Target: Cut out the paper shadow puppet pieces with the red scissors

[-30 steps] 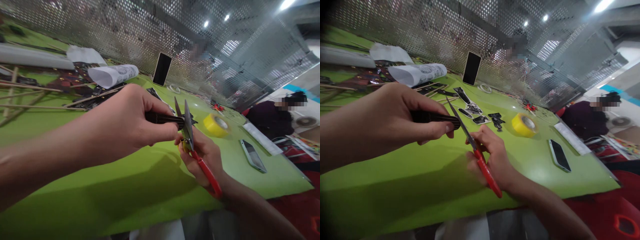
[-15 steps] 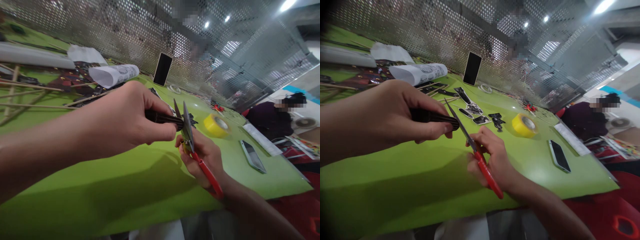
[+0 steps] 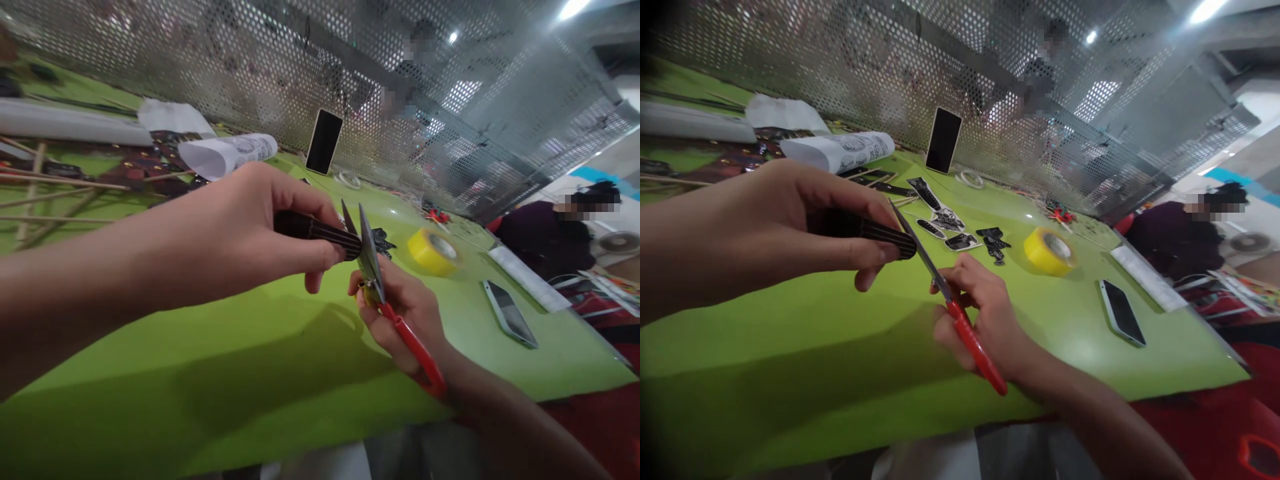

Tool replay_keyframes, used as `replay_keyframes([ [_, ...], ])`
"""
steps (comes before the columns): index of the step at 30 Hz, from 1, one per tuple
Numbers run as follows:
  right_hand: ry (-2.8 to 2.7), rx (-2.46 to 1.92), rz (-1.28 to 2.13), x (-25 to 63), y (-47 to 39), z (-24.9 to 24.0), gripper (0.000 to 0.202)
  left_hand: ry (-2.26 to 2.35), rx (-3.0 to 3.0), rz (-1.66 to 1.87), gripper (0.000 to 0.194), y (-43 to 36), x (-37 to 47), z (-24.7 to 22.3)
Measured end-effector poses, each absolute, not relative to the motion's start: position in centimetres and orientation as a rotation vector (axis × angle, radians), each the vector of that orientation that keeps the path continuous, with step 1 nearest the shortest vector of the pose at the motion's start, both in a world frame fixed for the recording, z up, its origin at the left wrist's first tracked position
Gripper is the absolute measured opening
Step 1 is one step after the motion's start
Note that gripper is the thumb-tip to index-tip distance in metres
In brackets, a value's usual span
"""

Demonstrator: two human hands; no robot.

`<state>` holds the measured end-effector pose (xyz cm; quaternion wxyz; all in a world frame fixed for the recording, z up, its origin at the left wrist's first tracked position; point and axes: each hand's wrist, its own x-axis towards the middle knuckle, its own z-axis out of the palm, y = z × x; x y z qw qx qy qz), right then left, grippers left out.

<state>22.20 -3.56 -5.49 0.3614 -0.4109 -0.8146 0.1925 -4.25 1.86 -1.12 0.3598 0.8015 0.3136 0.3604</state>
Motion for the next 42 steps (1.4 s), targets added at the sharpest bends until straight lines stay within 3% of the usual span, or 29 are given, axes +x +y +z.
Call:
replay_keyframes([
  [6, -2.106, -1.038, 0.529, 21.98, -3.93, -4.93, 0.023, 0.692, 2.005, 0.918, 0.035, 2.35, -4.49, -0.91],
  [12, -2.078, -1.038, 0.544, 21.84, -4.08, -4.87, 0.015, 0.661, 1.926, 0.903, 0.025, 1.96, -4.38, -0.67],
  [24, -2.033, -1.145, 0.545, 21.57, -4.28, -4.58, 0.012, 0.666, 1.981, 0.916, 0.039, 1.85, -4.16, -0.33],
  [42, -2.038, -1.010, 0.600, 21.91, -4.31, -5.31, 0.025, 0.700, 1.959, 0.877, 0.026, 1.67, -4.39, -0.61],
])
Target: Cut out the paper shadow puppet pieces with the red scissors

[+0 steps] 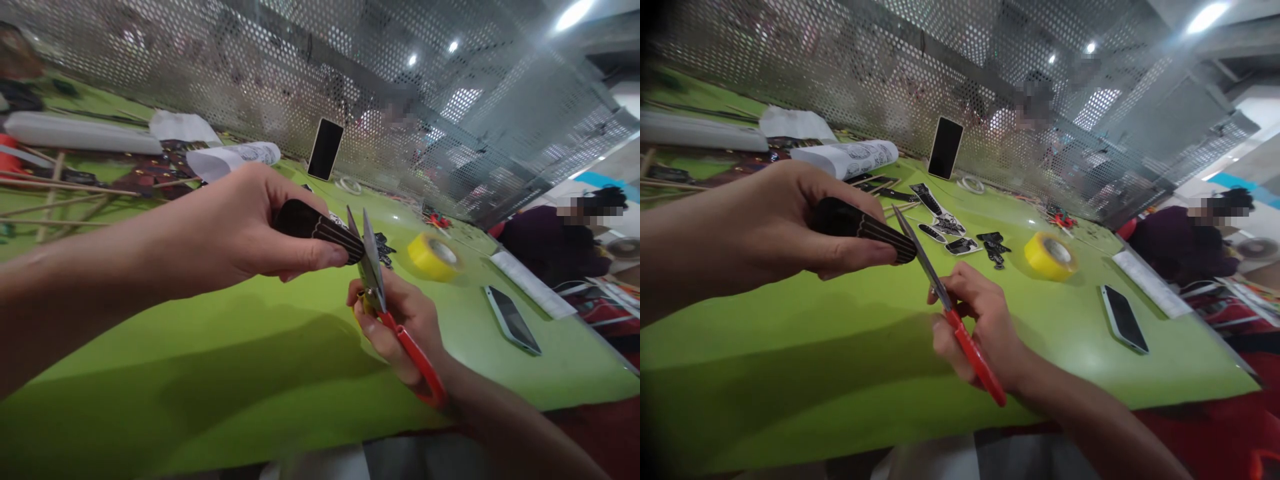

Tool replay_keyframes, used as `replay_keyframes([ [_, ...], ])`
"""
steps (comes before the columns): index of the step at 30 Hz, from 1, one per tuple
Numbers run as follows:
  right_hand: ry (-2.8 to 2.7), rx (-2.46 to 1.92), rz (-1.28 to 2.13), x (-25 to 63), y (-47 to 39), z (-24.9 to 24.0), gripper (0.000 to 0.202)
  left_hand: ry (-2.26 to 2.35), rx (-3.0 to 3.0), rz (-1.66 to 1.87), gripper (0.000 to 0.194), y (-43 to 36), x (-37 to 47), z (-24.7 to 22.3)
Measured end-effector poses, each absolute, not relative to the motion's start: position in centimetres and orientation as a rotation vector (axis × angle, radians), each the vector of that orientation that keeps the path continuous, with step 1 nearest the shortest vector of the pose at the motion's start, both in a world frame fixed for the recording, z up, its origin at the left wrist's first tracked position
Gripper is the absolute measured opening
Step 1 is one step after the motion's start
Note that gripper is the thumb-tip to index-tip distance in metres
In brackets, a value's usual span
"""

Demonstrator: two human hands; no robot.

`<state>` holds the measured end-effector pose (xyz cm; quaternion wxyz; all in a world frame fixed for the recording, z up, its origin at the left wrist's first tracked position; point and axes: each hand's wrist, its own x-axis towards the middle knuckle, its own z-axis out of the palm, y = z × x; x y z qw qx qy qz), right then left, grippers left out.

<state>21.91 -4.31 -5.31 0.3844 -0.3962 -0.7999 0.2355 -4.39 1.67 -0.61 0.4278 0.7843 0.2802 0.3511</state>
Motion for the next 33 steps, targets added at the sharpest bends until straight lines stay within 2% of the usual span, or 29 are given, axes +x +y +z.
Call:
replay_keyframes([
  [9, -1.961, -1.026, 0.741, 22.4, -4.3, -6.5, 0.038, 0.704, 1.937, 0.835, 0.028, 1.4, -3.6, -0.5],
  [23, -1.932, -1.107, 0.745, 21.8, -4.5, -5.5, 0.028, 0.715, 1.952, 0.820, 0.023, 1.6, -3.8, -0.9],
  [33, -2.037, -1.099, 0.602, 22.1, -4.5, -5.4, 0.025, 0.695, 2.000, 0.846, 0.023, 1.8, -3.9, -0.7],
])
